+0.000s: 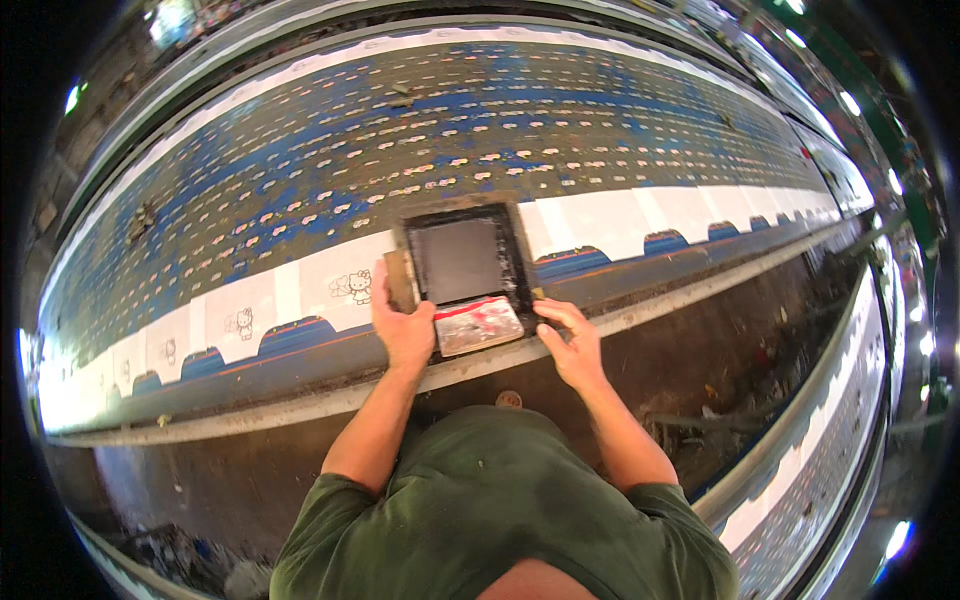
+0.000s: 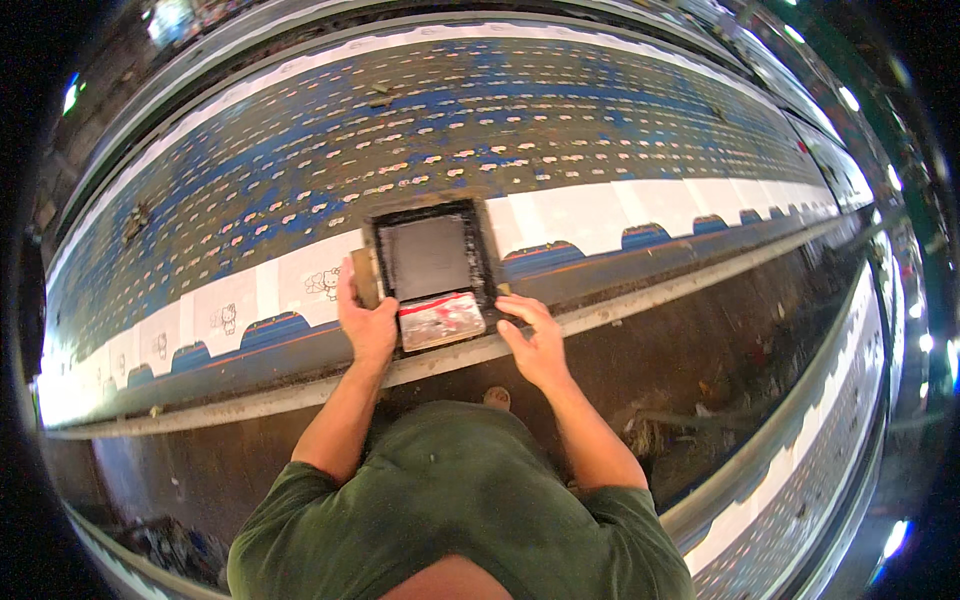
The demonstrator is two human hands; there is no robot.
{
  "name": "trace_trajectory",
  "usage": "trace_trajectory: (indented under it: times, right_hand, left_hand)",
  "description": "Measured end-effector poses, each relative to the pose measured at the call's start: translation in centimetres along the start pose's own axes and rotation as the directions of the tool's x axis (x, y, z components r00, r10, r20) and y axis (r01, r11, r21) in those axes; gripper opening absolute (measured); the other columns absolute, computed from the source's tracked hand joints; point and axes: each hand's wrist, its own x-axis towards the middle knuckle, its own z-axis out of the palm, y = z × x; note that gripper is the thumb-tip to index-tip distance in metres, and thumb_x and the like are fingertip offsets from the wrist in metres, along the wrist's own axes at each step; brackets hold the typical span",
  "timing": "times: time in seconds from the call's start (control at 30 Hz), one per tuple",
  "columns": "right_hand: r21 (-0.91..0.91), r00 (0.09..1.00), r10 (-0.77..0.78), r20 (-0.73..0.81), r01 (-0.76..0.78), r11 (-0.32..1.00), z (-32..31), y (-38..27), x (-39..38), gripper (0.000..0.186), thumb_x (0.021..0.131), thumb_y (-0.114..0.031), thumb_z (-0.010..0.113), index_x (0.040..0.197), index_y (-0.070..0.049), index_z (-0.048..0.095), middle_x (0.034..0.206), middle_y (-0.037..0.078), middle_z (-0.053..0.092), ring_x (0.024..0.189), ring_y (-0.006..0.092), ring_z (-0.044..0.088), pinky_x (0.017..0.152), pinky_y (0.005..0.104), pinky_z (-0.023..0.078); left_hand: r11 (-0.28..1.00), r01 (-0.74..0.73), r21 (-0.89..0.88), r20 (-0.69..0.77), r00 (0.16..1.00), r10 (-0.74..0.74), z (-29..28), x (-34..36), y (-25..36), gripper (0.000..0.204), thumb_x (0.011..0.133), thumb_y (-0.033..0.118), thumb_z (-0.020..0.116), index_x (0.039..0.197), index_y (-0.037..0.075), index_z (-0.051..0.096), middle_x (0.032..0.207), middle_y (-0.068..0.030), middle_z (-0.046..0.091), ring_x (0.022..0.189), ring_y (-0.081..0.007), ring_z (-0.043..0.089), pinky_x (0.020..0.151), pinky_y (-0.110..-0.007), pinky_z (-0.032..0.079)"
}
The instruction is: The person uses a rectangular printing block to repeatedly stamp a pattern onto a long sheet of paper laid out on a table. They dip the block into ink, align it, and press it down to transfer the design, moving along the paper as they work.
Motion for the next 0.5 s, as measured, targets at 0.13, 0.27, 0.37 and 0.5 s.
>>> trace_trajectory:
  times: [0.13,0.27,0.37,0.5]
  right_hand:
    - [-0.195,0.990,-0.135,0.039,0.140,0.971,-5.0,0.3,0.7,0.029,0.100,-0.004,0.076,0.129,-0.003,0.080,0.138,0.017,0.078,0.137,0.0369,0.068,0.119,0.0484,0.050]
    - [-0.183,0.937,-0.299,0.180,0.331,0.926,-6.5,0.0,1.8,0.033,0.093,-0.004,0.082,0.126,-0.005,0.081,0.135,0.016,0.077,0.135,0.0401,0.068,0.116,0.0510,0.053]
    - [-0.200,0.859,-0.396,0.324,0.471,0.859,-6.0,-0.3,2.4,0.039,0.089,-0.007,0.087,0.128,-0.006,0.080,0.139,0.014,0.074,0.136,0.0401,0.067,0.115,0.0520,0.052]
    - [-0.263,0.760,-0.433,0.484,0.599,0.756,-4.0,-1.5,4.6,0.051,0.085,-0.012,0.089,0.134,-0.008,0.076,0.140,0.013,0.071,0.136,0.0379,0.065,0.112,0.0516,0.052]
  left_hand:
    - [0.998,0.048,-0.033,-0.018,0.999,-0.048,4.4,-1.5,-0.6,0.096,0.079,-0.013,0.071,0.170,-0.009,0.041,0.157,-0.0203,0.062,0.144,-0.0279,0.063,0.123,-0.038,0.048]
    - [0.999,0.047,-0.012,-0.022,0.999,-0.047,5.6,-1.8,0.0,0.096,0.079,-0.015,0.070,0.170,-0.007,0.042,0.156,-0.0176,0.064,0.140,-0.0235,0.065,0.120,-0.036,0.050]
    - [0.998,0.061,-0.027,-0.023,0.998,-0.061,5.9,-1.9,0.3,0.097,0.078,-0.015,0.071,0.170,-0.007,0.042,0.156,-0.0176,0.064,0.141,-0.0232,0.065,0.120,-0.036,0.049]
    - [0.998,0.067,0.010,-0.034,0.997,-0.067,6.0,-1.8,0.3,0.096,0.078,-0.013,0.074,0.169,-0.008,0.043,0.154,-0.0197,0.067,0.140,-0.0246,0.066,0.120,-0.037,0.050]
